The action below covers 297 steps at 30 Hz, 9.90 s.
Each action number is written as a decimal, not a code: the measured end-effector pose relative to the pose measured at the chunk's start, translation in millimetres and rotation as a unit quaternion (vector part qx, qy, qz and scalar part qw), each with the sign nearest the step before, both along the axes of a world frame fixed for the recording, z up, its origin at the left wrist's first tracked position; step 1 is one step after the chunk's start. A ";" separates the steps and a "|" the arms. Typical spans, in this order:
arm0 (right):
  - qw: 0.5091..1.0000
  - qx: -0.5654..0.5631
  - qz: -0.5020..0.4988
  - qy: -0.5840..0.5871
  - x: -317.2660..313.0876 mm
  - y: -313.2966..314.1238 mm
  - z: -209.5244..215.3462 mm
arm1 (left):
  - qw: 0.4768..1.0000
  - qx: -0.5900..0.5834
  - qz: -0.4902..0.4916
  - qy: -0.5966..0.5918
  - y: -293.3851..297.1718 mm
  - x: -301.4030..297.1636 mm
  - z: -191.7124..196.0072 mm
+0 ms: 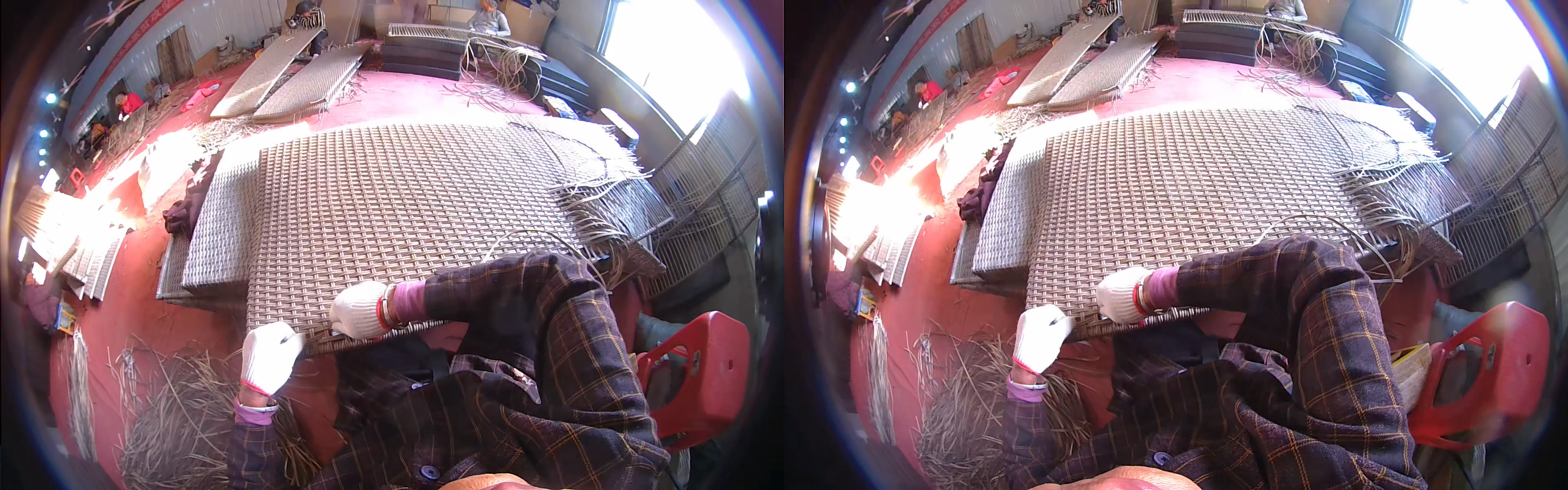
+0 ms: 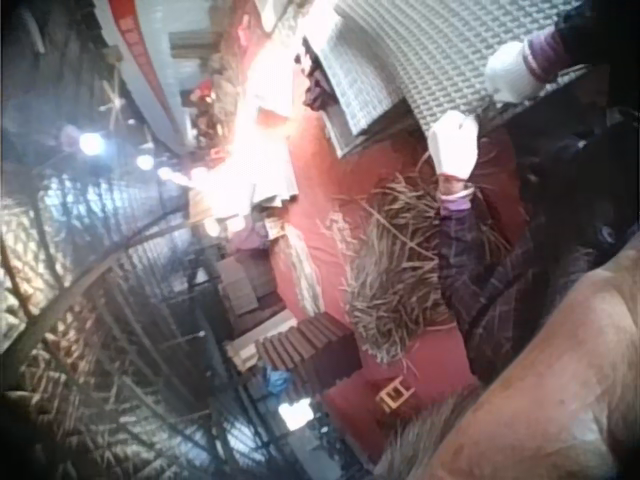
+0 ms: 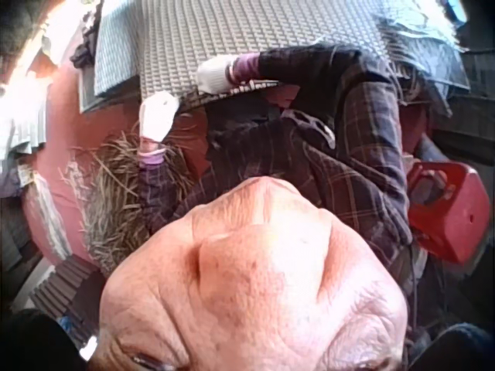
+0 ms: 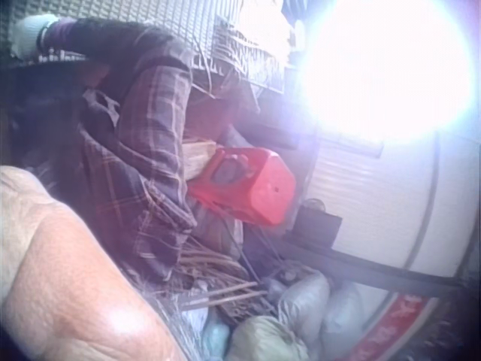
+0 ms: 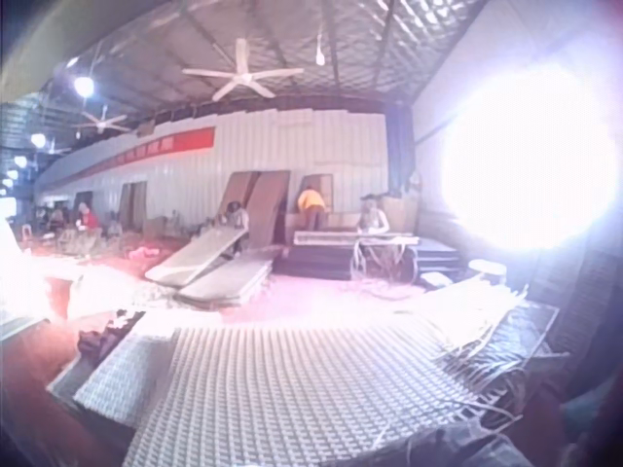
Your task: The person weaves a flat mat by hand, threading flexible strips through a pre-woven grid and tightening the weave. They repeatedly pull strips through openings and adjust tension to maintain a uniform pattern.
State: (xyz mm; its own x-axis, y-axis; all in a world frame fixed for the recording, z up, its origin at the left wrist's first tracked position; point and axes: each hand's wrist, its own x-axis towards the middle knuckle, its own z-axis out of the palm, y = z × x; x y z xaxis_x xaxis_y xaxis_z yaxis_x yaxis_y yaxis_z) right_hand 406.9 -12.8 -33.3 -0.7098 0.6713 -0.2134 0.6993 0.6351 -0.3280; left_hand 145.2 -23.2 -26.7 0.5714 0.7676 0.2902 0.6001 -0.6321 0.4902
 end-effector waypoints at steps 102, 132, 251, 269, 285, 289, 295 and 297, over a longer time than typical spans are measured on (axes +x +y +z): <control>0.982 0.066 0.026 -0.174 78.8 -31.8 4.7 | 0.929 0.313 -0.167 0.104 1.7 30.0 -28.9; 0.970 -0.007 -0.072 0.232 88.8 -20.4 -41.0 | 0.935 0.287 -0.136 0.160 -3.3 81.8 -34.8; 0.958 0.110 -0.259 -0.048 168.8 -133.7 39.2 | 0.936 0.163 -0.298 0.090 -0.3 122.8 13.7; 0.980 0.143 -0.133 -0.031 139.6 -86.0 2.2 | 0.957 0.161 -0.160 0.182 -41.6 155.2 -26.6; 0.981 0.086 -0.176 0.004 146.1 -79.1 -1.9 | 0.934 0.277 -0.187 0.125 -25.2 133.0 -26.2; 0.969 0.234 -0.047 -0.057 146.2 -82.5 -9.1 | 0.932 0.275 -0.181 0.152 -31.6 145.4 -27.5; 0.968 0.243 -0.047 -0.041 142.4 -80.0 -10.9 | 0.925 0.168 -0.207 0.270 -20.2 146.9 -24.2; 0.977 0.180 -0.102 -0.048 142.2 -78.8 -5.9 | 0.923 0.272 -0.227 0.150 -15.0 139.5 -21.8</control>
State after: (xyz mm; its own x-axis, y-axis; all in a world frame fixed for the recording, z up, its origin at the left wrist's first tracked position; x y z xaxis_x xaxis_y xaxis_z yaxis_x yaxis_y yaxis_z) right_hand 549.2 -91.5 -39.2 -0.5417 0.8406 0.0028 0.8400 0.5414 -0.0353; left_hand 284.7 -38.2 -48.5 0.9160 0.2163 0.3378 0.2696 -0.9556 -0.1191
